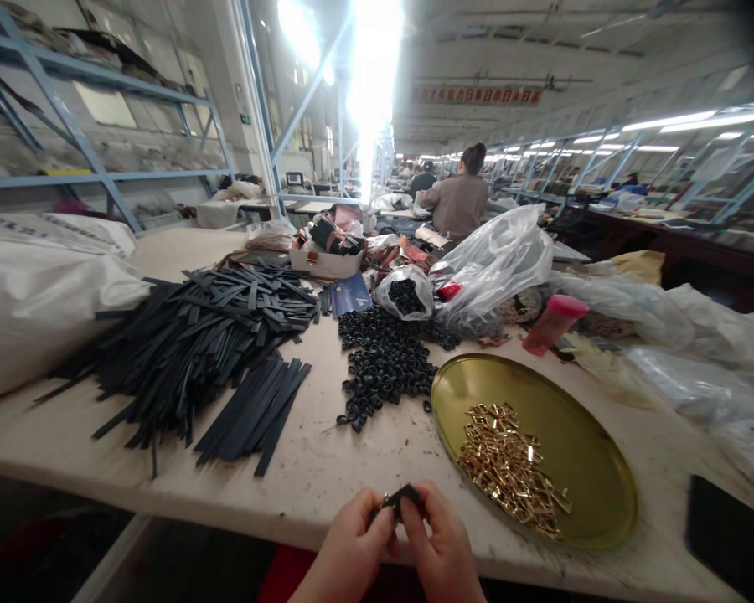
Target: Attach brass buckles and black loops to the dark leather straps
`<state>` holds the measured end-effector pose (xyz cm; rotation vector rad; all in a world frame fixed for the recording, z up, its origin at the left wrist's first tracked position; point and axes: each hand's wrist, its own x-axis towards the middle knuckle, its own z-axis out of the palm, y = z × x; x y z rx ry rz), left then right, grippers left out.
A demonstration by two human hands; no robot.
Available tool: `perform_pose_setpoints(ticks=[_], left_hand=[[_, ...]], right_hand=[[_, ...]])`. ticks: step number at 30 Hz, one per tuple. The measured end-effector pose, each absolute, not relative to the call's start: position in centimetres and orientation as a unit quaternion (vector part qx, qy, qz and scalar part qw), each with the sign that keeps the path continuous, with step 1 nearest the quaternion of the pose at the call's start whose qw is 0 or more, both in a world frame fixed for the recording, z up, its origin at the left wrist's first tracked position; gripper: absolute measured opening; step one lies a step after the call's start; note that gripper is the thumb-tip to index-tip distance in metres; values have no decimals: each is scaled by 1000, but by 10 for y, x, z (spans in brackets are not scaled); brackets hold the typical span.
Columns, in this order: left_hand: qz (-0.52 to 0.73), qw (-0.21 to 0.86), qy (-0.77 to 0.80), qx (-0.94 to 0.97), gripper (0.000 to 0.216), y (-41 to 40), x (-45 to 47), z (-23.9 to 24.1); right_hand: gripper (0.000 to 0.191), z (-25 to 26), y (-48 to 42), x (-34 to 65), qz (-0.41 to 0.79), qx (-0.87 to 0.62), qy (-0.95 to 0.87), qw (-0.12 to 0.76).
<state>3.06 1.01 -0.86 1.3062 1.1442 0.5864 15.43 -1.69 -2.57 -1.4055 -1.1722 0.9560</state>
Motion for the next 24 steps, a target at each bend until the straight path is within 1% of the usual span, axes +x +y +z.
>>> perform_pose_setpoints(ticks=[2, 5, 7, 9, 11, 12, 14, 17, 18, 20, 24], left_hand=[[259, 573, 511, 586, 24, 9, 30, -12], [248, 551, 527, 597, 20, 9, 30, -14], [241, 564, 518, 596, 19, 10, 30, -14], [226, 598, 507, 578, 19, 12, 29, -16], [201, 642, 501, 544, 18, 15, 29, -18], [188, 660, 502, 527, 17, 16, 29, -20], [184, 665, 506, 517, 16, 17, 29, -21], [216, 597, 522, 570, 15, 16, 27, -14], [221, 574, 524, 589, 15, 16, 26, -11], [207, 560, 517, 613, 15, 16, 23, -3], [182, 585, 493, 617, 18, 23, 16, -1]], right_hand=[[20, -28, -18, 157, 372, -595, -515, 492], [18, -32, -13, 161, 430, -609, -472, 470], [24, -32, -8, 163, 502, -595, -419, 467], [29, -30, -4, 164, 571, -561, -366, 474], [31, -27, -4, 163, 611, -533, -332, 482], [32, -26, -5, 162, 612, -532, -329, 484], [29, -26, -8, 161, 563, -557, -371, 484], [17, -28, -13, 162, 432, -583, -502, 470], [14, -30, -13, 163, 406, -586, -528, 462], [11, -34, -9, 165, 420, -593, -527, 441], [17, -37, 7, 164, 535, -574, -448, 429]])
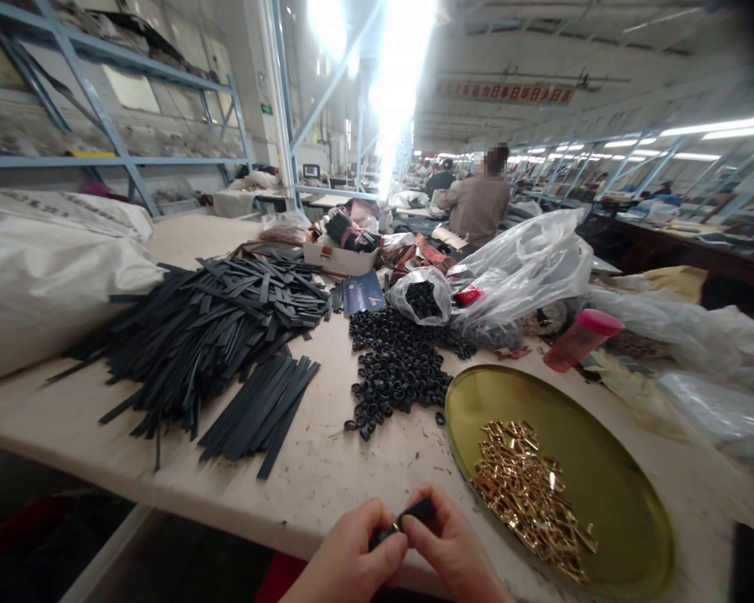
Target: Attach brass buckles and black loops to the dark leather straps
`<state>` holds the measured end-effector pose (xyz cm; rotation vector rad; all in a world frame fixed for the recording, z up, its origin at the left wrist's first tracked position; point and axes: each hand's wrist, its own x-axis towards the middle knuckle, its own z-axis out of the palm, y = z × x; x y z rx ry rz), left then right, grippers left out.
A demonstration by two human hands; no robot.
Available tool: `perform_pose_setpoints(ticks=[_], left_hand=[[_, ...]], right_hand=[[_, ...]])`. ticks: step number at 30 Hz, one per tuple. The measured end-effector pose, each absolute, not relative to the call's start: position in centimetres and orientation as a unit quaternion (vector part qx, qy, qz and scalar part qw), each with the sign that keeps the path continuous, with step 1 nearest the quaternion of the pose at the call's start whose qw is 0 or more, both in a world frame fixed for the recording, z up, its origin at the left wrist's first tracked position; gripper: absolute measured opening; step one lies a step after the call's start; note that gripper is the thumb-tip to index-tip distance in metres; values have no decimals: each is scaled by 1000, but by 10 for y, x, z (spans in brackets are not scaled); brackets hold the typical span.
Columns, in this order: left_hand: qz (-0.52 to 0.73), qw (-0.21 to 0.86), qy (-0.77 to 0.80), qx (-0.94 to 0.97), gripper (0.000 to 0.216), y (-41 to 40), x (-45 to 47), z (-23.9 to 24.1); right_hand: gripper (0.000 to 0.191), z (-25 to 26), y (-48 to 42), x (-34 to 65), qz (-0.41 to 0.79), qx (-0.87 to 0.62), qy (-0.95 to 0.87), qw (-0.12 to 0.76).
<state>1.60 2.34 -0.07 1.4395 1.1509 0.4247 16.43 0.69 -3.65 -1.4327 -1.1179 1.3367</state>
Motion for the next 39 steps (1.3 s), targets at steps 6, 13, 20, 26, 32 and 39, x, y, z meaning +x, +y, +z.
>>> perform_pose_setpoints(ticks=[6, 13, 20, 26, 32, 39], left_hand=[[249, 650, 496, 519, 28, 47, 5, -26], [279, 612, 529, 518, 31, 64, -15, -38], [288, 571, 593, 489, 36, 63, -20, -50], [316, 537, 593, 510, 33, 64, -15, -48], [291, 504, 557, 592, 27, 49, -3, -24], [239, 495, 537, 640, 26, 29, 1, -8]], right_hand=[[27, -25, 34, 152, 605, -488, -484, 402], [17, -34, 96, 138, 276, -597, -690, 302], [22, -47, 110, 123, 184, -641, -704, 243], [13, -37, 91, 135, 286, -618, -678, 276], [26, -25, 58, 140, 584, -528, -492, 370], [49, -28, 35, 150, 589, -505, -478, 411]])
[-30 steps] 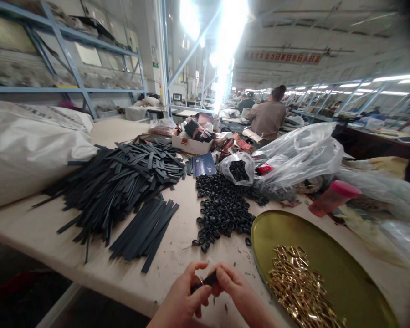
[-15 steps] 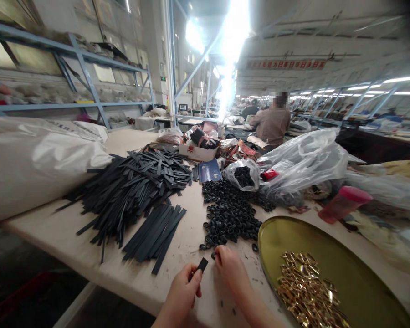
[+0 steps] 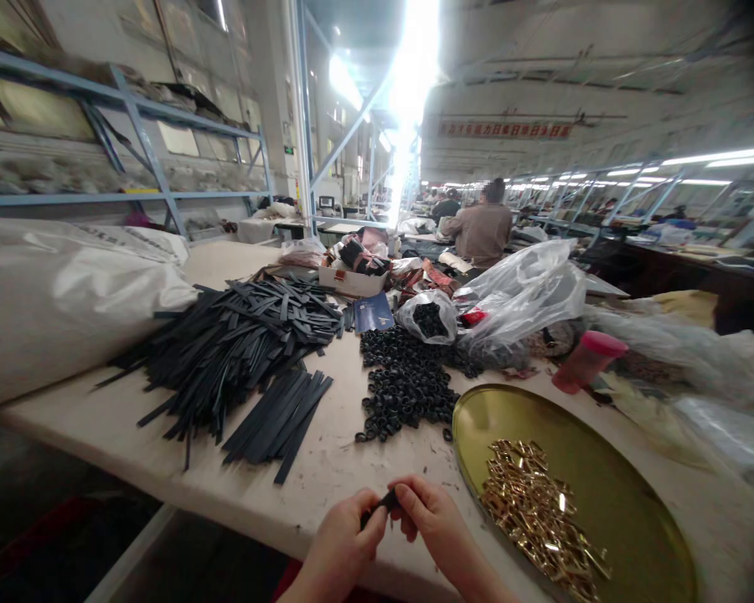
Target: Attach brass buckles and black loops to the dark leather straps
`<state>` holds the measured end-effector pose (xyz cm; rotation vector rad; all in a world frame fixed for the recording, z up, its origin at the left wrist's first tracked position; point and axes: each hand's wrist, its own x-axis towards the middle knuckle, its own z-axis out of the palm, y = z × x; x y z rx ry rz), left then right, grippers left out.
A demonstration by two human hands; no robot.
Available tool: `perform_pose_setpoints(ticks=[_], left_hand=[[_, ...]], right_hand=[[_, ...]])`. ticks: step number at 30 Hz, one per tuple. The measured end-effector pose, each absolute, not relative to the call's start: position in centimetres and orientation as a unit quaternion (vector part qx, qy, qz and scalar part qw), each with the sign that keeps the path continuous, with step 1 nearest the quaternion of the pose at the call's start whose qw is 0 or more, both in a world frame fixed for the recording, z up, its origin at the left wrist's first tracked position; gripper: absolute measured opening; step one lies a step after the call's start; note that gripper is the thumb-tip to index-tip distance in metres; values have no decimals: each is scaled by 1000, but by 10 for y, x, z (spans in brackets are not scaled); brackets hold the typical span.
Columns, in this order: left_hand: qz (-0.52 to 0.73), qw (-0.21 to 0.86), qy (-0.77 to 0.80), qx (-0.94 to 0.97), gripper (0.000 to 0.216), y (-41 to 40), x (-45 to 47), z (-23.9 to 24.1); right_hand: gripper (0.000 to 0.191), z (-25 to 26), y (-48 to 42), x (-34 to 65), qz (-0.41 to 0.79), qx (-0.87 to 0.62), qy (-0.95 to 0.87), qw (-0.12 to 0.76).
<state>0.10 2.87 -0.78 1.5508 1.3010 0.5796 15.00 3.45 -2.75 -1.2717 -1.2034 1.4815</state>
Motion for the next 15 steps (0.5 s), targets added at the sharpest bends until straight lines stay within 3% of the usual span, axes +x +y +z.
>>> perform_pose_setpoints(ticks=[5, 15], left_hand=[[208, 524, 506, 653, 23, 25, 4, -2], [279, 542, 494, 620, 23, 19, 10, 2]], right_hand=[[47, -31, 23, 152, 590, -462, -524, 404], [41, -28, 14, 147, 586, -487, -434, 481]])
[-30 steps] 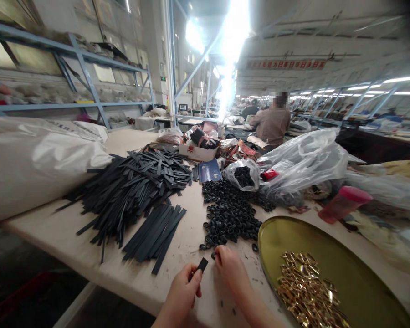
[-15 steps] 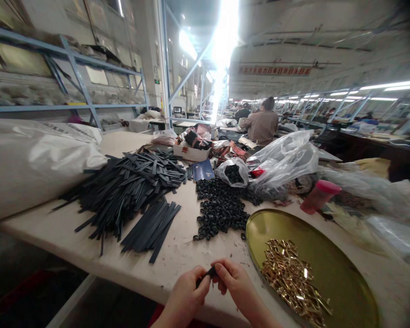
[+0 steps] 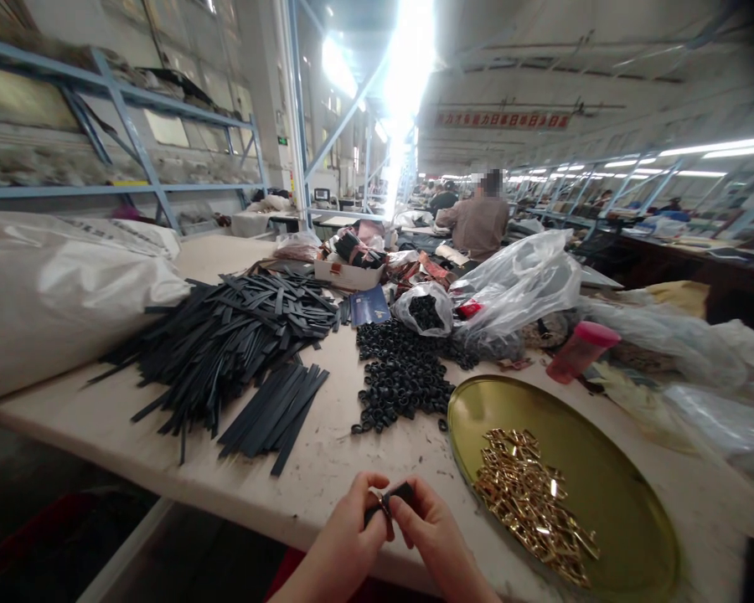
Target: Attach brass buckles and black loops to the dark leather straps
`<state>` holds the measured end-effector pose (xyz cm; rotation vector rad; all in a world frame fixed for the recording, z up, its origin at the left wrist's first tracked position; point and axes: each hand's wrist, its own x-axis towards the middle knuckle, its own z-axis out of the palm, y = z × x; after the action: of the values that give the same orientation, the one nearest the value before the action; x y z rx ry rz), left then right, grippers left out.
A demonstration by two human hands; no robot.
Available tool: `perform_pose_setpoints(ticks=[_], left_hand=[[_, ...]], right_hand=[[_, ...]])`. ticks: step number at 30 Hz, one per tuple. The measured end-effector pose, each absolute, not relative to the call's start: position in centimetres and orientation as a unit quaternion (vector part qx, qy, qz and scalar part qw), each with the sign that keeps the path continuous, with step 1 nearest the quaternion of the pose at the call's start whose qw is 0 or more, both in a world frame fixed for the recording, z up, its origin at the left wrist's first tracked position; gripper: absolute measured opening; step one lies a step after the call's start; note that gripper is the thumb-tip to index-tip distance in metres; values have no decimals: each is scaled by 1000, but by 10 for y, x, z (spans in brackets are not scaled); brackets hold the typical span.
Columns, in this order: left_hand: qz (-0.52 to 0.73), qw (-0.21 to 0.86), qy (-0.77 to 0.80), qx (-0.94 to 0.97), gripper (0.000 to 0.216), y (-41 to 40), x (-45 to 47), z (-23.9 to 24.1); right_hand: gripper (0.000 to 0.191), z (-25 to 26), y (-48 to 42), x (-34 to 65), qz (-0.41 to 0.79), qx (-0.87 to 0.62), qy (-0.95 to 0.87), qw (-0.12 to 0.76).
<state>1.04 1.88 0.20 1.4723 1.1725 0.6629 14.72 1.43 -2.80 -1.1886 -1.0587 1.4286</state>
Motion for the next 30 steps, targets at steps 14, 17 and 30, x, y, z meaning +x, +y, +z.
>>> perform_pose_setpoints(ticks=[14, 17, 30], left_hand=[[256, 520, 558, 594, 14, 35, 5, -21], [242, 527, 555, 596, 12, 36, 5, -18], [260, 738, 459, 421, 33, 27, 8, 5]], right_hand=[[29, -39, 18, 147, 806, -363, -240, 400], [31, -40, 18, 148, 804, -359, -233, 413], [21, -35, 15, 158, 407, -605, -539, 422]])
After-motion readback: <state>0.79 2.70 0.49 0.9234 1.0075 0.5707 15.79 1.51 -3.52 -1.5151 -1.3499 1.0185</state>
